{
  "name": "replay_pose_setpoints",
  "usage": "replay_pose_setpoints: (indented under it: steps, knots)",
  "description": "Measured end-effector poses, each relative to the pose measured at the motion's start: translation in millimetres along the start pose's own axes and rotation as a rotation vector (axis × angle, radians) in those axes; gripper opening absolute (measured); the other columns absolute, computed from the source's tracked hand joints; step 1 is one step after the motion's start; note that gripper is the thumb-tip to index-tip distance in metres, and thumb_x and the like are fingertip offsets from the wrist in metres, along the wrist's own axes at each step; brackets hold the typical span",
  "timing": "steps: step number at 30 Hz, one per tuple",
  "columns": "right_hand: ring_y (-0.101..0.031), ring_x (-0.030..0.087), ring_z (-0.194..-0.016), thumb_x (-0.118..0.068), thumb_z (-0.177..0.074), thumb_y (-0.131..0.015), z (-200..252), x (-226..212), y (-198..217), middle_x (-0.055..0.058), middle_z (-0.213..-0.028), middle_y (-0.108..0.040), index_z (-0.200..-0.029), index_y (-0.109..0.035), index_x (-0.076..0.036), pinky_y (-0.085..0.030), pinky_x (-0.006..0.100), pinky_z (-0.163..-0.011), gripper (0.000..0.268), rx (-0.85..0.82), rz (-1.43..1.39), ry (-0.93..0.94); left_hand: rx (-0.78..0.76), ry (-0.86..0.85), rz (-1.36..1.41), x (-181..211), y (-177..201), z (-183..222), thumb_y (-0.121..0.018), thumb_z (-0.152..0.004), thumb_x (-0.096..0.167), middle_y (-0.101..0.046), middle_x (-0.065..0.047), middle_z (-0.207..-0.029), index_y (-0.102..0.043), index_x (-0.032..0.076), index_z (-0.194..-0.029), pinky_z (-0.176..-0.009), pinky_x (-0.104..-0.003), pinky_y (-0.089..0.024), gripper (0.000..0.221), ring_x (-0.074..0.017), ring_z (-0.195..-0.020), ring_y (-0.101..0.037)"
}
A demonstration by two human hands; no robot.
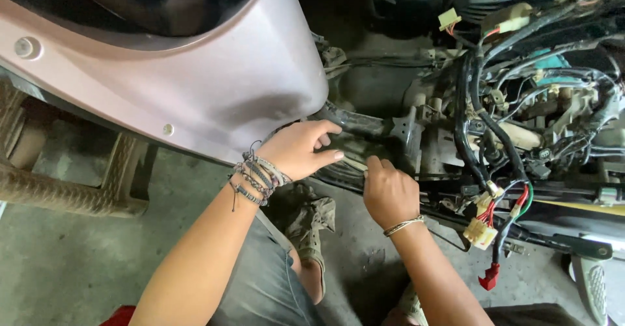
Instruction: Repairing the electrical wiring harness and internal components of a scooter using hands and a small tool.
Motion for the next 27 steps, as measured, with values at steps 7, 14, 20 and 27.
replay_pose_setpoints:
  steps: [7, 14, 20, 27]
  knots:
    - [-0.076, 0.037, -0.1, -0.025, -0.098, -0.048, 8, 9, -44, 0.011, -0.102, -0.077, -0.132, -0.061, -0.026, -0.061, 0.049, -0.087, 0.037, -0.516, -0.173, -0.049, 0.013, 0.004, 0.011, 3, 2, -1, -0.058, -0.097, 0.035, -0.068, -0.019, -0.124, -0.053, 0.006, -0.146, -0.099, -0.047, -0.055, 0.056, -0.0337, -0.12, -0.066]
    - [-0.075, 0.037, -0.097, -0.024, -0.1, -0.048, 2, 28, -45, 0.011, -0.101, -0.074, -0.132, -0.061, -0.024, -0.061, 0.051, -0.085, 0.035, -0.405, -0.129, -0.12, 0.029, 0.012, 0.005, 4, -2, -8, -0.059, -0.097, 0.032, -0.069, -0.019, -0.123, -0.053, 0.007, -0.145, -0.099, -0.047, -0.054, 0.055, -0.0332, -0.119, -0.067]
    - [-0.076, 0.042, -0.085, -0.022, -0.099, -0.05, -16, 11, -23, 0.013, -0.094, -0.072, -0.124, -0.062, -0.02, -0.063, 0.053, -0.072, 0.028, -0.178, -0.197, -0.002, 0.268, -0.16, 0.083, -1, 13, -13, -0.064, -0.095, 0.021, -0.073, -0.02, -0.11, -0.061, 0.007, -0.137, -0.09, -0.048, -0.058, 0.044, -0.0362, -0.104, -0.073]
    - [-0.076, 0.035, -0.079, -0.021, -0.099, -0.05, -62, 17, -71, 0.008, -0.085, -0.071, -0.116, -0.071, -0.023, -0.062, 0.049, -0.067, 0.027, -0.013, -0.112, -0.022, 0.641, -0.397, 0.286, 1, 34, 5, -0.067, -0.096, 0.012, -0.073, -0.01, -0.099, -0.068, 0.014, -0.128, -0.081, -0.039, -0.062, 0.031, -0.0257, -0.088, -0.077]
Point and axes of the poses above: each hand's wrist, its own z-axis away from the middle knuckle, its own y-axis out of the back of the hand, x = y × z, the point moved 7 cm from there along -z, towards the middle knuckle
